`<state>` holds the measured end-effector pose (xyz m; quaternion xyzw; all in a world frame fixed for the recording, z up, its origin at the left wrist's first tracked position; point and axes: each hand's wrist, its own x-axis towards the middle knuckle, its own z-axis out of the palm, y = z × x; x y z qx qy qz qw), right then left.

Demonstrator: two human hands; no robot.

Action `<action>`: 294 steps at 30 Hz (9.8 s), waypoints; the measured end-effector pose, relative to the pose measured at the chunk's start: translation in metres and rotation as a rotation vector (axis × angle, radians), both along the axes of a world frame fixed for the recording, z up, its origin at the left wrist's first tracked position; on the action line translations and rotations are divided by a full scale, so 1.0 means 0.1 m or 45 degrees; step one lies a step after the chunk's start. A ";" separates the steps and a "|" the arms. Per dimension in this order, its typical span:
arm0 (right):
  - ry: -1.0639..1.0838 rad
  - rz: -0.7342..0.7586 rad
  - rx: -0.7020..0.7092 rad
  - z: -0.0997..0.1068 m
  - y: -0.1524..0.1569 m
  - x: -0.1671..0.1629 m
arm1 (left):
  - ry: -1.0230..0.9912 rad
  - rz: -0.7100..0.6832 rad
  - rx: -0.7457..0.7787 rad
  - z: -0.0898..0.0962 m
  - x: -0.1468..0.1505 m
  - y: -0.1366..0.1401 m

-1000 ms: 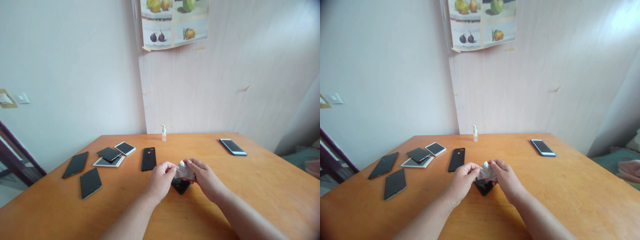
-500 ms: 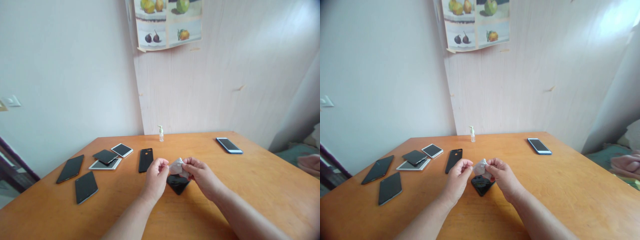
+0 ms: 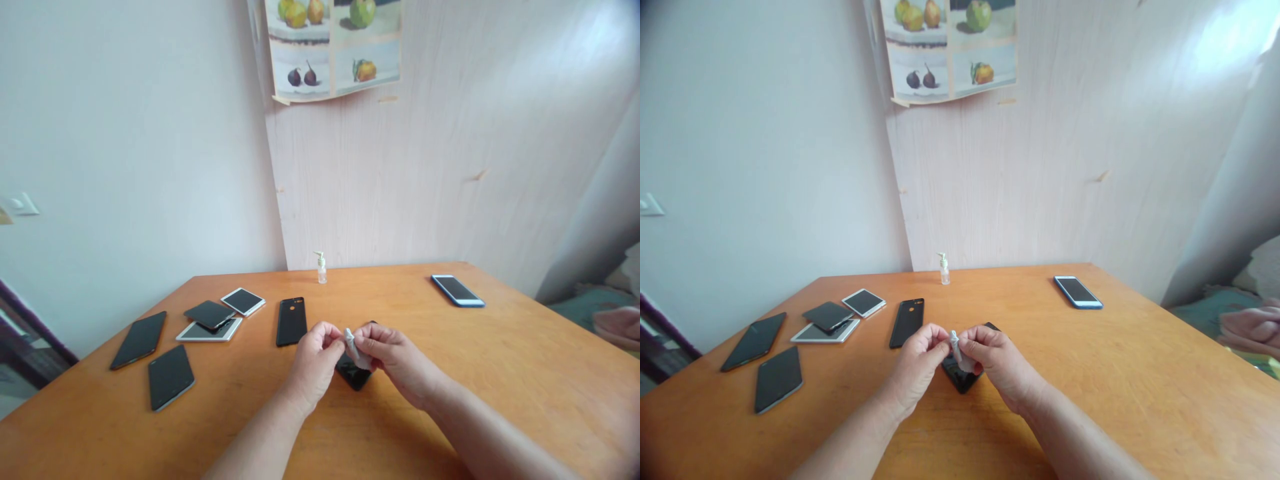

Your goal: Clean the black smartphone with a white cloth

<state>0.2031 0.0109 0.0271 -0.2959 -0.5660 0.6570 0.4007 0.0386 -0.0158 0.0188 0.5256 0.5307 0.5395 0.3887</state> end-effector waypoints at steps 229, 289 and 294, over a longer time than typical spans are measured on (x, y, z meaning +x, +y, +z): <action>-1.578 -0.447 0.772 -0.07 0.47 0.42 | 0.935 -0.223 0.033 -0.16 -0.01 -0.08; -1.793 -0.537 0.718 -0.07 0.42 0.27 | 0.944 -0.193 0.023 -0.20 0.01 -0.06; -1.508 -0.226 1.033 -0.13 0.16 -0.01 | 0.974 -0.198 0.037 -0.17 0.00 -0.06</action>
